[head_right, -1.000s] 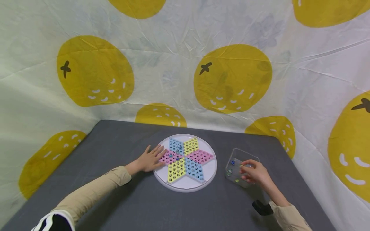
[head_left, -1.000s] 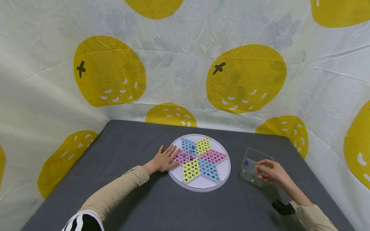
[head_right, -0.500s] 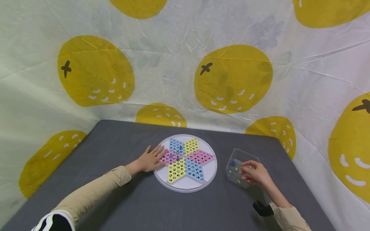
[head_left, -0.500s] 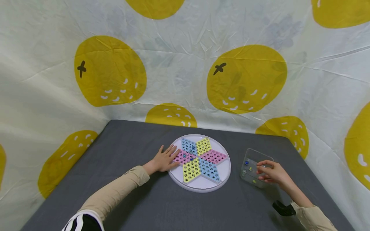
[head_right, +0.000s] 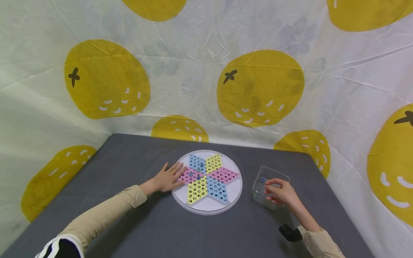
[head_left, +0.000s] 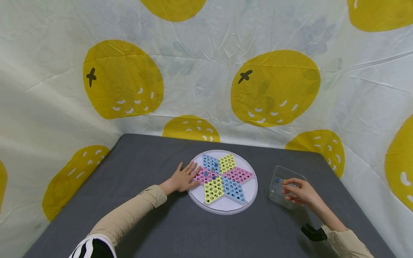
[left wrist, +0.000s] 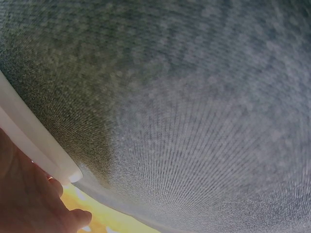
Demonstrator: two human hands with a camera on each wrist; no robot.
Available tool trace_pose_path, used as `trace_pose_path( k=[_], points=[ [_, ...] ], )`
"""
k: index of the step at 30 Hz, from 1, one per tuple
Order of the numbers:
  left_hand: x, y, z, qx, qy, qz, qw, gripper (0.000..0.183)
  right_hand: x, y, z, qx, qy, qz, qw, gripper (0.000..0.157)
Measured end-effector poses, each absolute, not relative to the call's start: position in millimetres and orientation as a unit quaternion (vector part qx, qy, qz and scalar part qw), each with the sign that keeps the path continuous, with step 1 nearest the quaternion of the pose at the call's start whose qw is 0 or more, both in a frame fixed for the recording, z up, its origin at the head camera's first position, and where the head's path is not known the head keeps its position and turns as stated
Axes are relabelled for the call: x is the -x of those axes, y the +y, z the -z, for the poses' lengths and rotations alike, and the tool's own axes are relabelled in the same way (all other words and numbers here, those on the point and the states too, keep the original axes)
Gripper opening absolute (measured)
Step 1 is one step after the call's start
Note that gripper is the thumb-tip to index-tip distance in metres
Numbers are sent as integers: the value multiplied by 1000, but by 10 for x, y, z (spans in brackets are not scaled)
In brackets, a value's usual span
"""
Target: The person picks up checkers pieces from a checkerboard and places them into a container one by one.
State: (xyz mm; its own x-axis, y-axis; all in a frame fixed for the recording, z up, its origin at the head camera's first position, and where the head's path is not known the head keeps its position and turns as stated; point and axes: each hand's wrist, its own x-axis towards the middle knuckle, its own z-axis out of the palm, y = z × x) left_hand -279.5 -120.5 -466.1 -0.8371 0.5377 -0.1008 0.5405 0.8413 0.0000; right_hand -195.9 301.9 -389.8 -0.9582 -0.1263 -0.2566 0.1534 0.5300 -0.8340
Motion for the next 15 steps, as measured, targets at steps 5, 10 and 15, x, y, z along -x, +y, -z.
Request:
trace_pose_path(
  k=[5, 10, 15],
  points=[
    [2794, -1207, 4662, -283, 958, 16, 49, 65, 1974, 2930, 3882, 1, 862, 486, 146, 44],
    [2801, -1209, 4667, -283, 958, 16, 51, 66, 1995, 2828, 3888, 4, 857, 494, 143, 45],
    [2807, -1216, 4674, -281, 958, 20, 53, 66, 2025, 2723, 3906, 15, 855, 499, 145, 42]
  ],
)
